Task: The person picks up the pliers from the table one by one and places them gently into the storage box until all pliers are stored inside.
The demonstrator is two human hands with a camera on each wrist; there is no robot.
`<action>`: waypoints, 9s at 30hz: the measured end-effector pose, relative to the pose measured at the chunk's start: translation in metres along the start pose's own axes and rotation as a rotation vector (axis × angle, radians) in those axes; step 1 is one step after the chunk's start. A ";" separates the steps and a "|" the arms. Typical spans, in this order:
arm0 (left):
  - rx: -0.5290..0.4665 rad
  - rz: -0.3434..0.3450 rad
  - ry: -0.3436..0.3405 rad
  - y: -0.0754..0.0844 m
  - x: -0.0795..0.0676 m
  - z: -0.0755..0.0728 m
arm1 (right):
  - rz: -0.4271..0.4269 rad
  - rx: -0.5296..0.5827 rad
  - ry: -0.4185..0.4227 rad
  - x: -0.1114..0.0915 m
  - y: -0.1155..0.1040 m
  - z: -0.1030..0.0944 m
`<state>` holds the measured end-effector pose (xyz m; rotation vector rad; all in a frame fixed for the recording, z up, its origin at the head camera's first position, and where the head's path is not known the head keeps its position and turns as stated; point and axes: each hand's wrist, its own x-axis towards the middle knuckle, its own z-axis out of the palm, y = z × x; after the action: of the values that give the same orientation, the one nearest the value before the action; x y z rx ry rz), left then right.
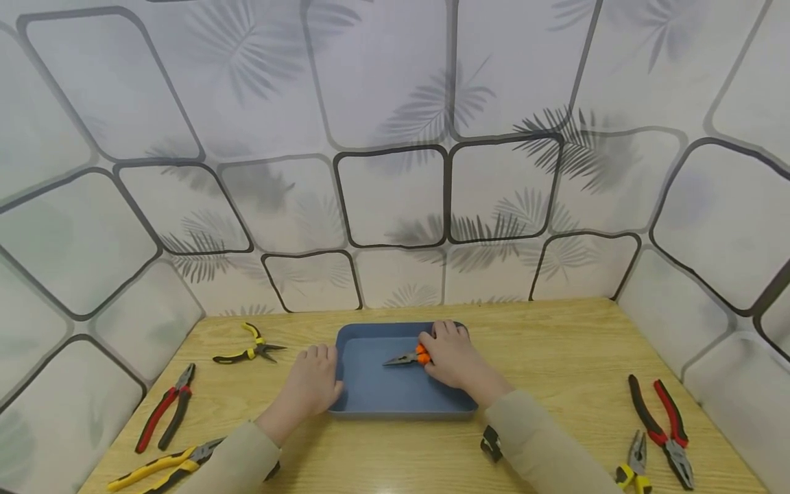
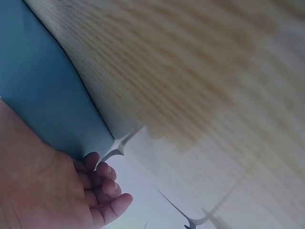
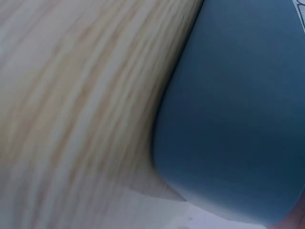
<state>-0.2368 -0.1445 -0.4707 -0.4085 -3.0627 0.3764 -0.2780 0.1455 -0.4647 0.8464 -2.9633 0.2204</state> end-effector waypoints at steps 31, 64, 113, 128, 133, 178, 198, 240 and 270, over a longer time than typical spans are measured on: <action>-0.005 0.004 0.056 0.001 -0.003 0.000 | 0.026 -0.125 0.148 0.013 -0.010 0.013; -0.008 0.008 0.033 0.000 -0.002 -0.001 | 0.007 -0.155 0.091 -0.004 -0.019 -0.003; -0.001 -0.001 0.047 0.002 -0.003 -0.001 | 0.022 -0.162 0.132 -0.039 0.001 -0.011; -0.004 0.001 0.039 0.002 -0.003 -0.001 | 0.050 -0.206 0.154 -0.049 0.011 -0.015; -0.001 0.000 0.044 0.002 -0.003 -0.002 | 0.060 -0.205 0.161 -0.052 0.013 -0.018; -0.012 0.002 0.044 0.002 -0.005 -0.004 | 0.172 -0.149 0.212 -0.091 0.056 -0.037; -0.006 -0.003 0.046 0.002 -0.004 -0.004 | 0.231 -0.138 0.222 -0.113 0.085 -0.038; -0.013 0.000 0.034 0.004 -0.004 -0.004 | 0.405 -0.099 0.091 -0.167 0.134 -0.040; -0.033 0.002 0.059 0.002 -0.004 -0.002 | 0.521 -0.076 0.014 -0.193 0.163 -0.043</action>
<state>-0.2324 -0.1432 -0.4693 -0.4157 -3.0148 0.3090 -0.2001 0.3896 -0.4594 0.0494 -3.0912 0.1289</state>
